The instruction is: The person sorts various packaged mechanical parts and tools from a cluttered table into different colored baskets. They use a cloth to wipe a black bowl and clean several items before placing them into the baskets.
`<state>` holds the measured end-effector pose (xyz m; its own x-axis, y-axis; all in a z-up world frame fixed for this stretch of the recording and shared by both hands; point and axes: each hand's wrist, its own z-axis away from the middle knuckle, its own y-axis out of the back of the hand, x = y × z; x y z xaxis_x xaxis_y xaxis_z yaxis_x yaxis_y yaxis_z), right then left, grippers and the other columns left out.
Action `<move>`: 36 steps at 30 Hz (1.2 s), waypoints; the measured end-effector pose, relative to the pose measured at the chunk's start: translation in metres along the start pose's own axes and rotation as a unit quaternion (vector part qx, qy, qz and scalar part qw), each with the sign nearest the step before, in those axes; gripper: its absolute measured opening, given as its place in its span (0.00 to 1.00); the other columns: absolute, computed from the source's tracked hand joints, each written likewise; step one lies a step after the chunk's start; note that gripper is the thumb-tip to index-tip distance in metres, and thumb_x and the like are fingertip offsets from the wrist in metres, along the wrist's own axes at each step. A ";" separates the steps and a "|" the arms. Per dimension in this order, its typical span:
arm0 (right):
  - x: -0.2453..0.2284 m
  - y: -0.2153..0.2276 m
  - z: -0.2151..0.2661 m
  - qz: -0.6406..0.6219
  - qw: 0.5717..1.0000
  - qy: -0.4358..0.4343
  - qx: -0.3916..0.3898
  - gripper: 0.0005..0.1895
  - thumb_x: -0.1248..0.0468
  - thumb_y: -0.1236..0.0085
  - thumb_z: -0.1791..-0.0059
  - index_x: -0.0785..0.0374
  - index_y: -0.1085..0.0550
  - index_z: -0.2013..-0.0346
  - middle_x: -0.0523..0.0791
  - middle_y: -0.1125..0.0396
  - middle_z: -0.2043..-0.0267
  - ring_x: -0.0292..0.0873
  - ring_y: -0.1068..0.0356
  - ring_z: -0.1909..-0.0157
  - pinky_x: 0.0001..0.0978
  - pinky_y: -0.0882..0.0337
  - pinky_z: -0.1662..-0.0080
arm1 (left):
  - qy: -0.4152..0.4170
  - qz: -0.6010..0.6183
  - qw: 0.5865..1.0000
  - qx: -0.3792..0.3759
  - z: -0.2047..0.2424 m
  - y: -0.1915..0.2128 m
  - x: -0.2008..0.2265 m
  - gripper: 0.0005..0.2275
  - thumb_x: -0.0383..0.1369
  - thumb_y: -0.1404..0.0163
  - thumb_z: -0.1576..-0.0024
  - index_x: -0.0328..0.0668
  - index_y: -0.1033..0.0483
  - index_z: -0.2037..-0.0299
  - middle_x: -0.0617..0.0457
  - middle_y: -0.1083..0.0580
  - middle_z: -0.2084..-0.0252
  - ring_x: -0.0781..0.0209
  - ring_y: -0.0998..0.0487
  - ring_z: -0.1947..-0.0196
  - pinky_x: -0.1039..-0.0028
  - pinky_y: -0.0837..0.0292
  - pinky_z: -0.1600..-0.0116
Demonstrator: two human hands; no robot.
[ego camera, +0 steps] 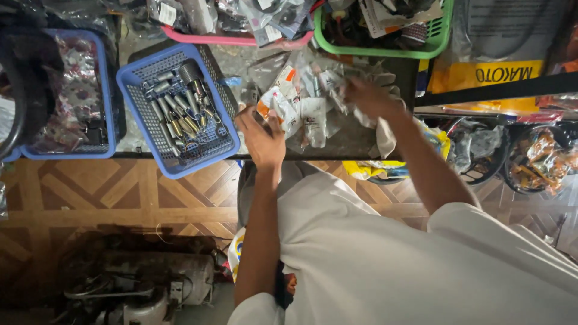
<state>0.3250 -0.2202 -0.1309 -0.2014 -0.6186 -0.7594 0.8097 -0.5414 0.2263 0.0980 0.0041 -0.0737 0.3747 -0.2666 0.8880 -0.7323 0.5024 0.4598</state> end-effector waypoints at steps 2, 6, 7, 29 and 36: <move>-0.025 0.006 0.017 0.014 0.997 0.003 0.071 0.35 0.52 0.45 0.43 0.69 0.41 0.28 0.55 0.32 0.50 0.47 0.27 0.53 0.34 0.29 0.62 | -0.032 -0.002 0.999 0.002 0.004 -0.009 -0.011 0.16 0.34 0.49 0.43 0.41 0.36 0.47 0.43 0.36 0.50 0.29 0.25 0.52 0.46 0.25 0.50; -0.011 0.024 0.017 -0.033 0.991 0.017 0.130 0.38 0.45 0.36 0.45 0.66 0.36 0.30 0.64 0.36 0.40 0.53 0.33 0.43 0.44 0.25 0.55 | -0.095 0.037 0.995 0.017 0.009 -0.008 0.020 0.12 0.28 0.48 0.42 0.38 0.33 0.49 0.42 0.32 0.55 0.36 0.22 0.58 0.60 0.22 0.55; -0.018 0.017 0.025 -0.032 0.991 0.016 0.129 0.38 0.45 0.36 0.45 0.66 0.36 0.30 0.64 0.36 0.40 0.53 0.33 0.43 0.44 0.25 0.55 | -0.094 0.037 0.995 0.018 0.011 -0.006 0.030 0.12 0.28 0.48 0.42 0.38 0.33 0.49 0.42 0.32 0.55 0.36 0.22 0.58 0.60 0.22 0.55; 0.090 -0.091 -0.024 0.319 0.884 0.228 0.255 0.20 0.62 0.50 0.50 0.68 0.26 0.46 0.66 0.33 0.47 0.66 0.32 0.48 0.57 0.32 0.55 | 0.314 0.268 0.882 -0.226 0.018 -0.134 0.005 0.25 0.59 0.52 0.41 0.52 0.22 0.44 0.43 0.24 0.43 0.41 0.28 0.38 0.56 0.36 0.35; -0.044 -0.116 0.006 0.183 0.953 0.046 0.238 0.15 0.45 0.50 0.45 0.48 0.21 0.61 0.45 0.25 0.61 0.54 0.25 0.51 0.55 0.28 0.51 | 0.267 0.321 0.898 -0.141 -0.002 -0.115 0.020 0.22 0.44 0.54 0.34 0.38 0.29 0.36 0.28 0.37 0.30 0.31 0.43 0.27 0.50 0.53 0.23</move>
<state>0.2366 -0.1335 -0.1195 0.1127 -0.7748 -0.6221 0.4710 -0.5096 0.7200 0.1910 -0.0573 -0.1085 0.2007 0.5470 0.8127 -0.7500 0.6195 -0.2318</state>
